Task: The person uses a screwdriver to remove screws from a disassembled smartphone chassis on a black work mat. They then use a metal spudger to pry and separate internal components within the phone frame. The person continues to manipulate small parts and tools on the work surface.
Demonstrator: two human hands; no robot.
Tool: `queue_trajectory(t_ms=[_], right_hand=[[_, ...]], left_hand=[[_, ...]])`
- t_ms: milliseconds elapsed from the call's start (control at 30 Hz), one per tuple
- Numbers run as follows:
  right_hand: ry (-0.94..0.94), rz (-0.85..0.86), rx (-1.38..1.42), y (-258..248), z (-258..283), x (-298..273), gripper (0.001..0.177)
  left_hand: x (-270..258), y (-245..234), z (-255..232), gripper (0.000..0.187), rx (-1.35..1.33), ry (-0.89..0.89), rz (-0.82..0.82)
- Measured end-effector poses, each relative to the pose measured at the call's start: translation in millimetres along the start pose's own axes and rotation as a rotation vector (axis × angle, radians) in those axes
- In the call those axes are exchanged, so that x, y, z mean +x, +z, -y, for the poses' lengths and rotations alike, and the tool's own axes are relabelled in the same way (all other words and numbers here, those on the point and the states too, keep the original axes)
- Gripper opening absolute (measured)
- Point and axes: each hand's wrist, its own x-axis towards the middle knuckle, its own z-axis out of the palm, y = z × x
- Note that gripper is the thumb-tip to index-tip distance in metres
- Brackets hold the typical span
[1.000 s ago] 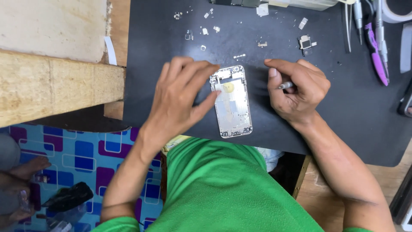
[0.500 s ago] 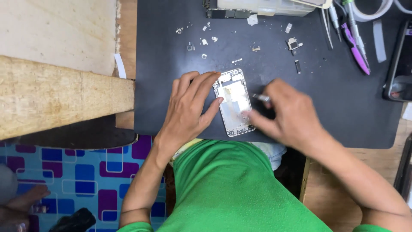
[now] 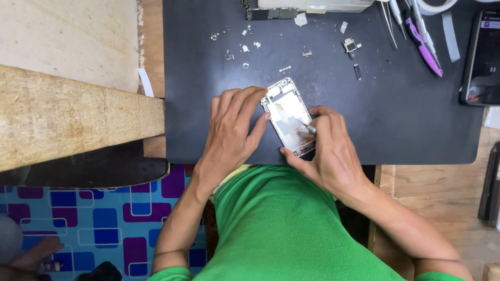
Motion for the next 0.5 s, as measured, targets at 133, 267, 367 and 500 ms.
queue_trajectory(t_ms=[133, 267, 367, 500], right_hand=[[-0.01, 0.047, 0.036, -8, -19, 3, 0.057], [-0.081, 0.173, 0.154, -26, -39, 19, 0.051], [-0.164, 0.284, 0.19, -38, -47, 37, 0.044], [-0.311, 0.369, 0.13, -44, -53, 64, 0.044]], left_hand=[[-5, 4, -6, 0.032, 0.0, -0.005, -0.019], [-15, 4, -16, 0.036, 0.046, -0.048, -0.061], [-21, 2, -18, 0.039, 0.072, -0.092, -0.085], [-27, -1, -14, 0.047, 0.084, -0.141, -0.093]])
